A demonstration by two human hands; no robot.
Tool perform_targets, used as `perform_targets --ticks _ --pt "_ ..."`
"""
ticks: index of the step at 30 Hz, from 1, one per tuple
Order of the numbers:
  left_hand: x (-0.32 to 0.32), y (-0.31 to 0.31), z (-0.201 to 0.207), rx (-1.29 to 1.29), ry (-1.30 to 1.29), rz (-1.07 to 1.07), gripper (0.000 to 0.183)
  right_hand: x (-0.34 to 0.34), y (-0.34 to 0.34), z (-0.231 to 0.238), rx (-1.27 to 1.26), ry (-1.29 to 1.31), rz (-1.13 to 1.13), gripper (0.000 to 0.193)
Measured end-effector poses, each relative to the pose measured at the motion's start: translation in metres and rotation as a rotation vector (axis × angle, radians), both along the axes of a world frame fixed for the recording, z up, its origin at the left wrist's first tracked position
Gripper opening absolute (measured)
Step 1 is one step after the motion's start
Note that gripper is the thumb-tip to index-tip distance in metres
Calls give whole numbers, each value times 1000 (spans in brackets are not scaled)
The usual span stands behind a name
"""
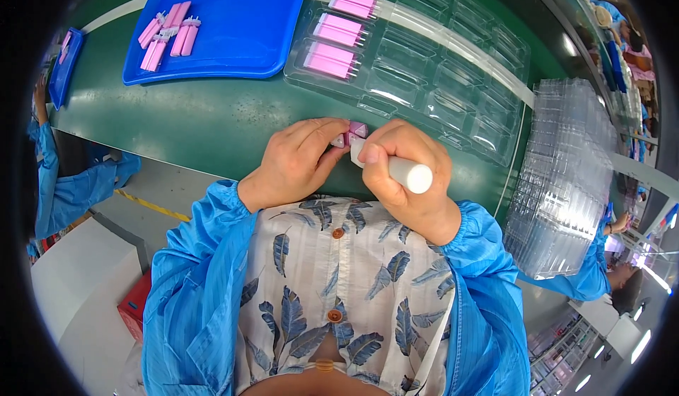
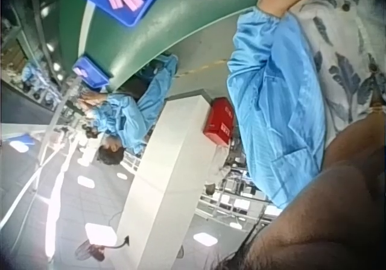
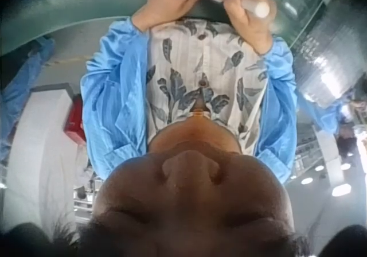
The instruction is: Assembling small pink industrial components by applying adhesive and placing them into plastic organizer trays on a factory conveyor belt.
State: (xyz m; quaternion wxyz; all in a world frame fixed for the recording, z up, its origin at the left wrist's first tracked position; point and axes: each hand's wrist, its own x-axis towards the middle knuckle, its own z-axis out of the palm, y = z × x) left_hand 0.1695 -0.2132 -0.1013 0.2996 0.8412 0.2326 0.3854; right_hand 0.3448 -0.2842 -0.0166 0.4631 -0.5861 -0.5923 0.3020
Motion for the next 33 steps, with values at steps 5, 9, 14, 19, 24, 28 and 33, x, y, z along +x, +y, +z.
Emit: perform_targets --ticks 5,9,14,19,24,28,33 --pt "1 -3 6 -42 -1 28 34 0 2 -2 7 -45 43 10" --pt "3 0 4 -40 -44 53 31 7 -6 3 97 191 -8 12" --pt "-2 -1 2 -79 -46 30 32 17 -12 17 122 230 -28 17" --pt "-1 -6 2 -134 -23 62 29 7 -19 11 100 -59 173 4" --pt "-3 -5 4 -82 20 39 33 -2 -16 5 112 -2 120 8" --pt "-5 -5 5 -70 24 33 34 -5 -12 3 97 0 122 8" --pt "-5 -4 1 -58 26 8 34 -6 -8 6 68 -36 140 8"
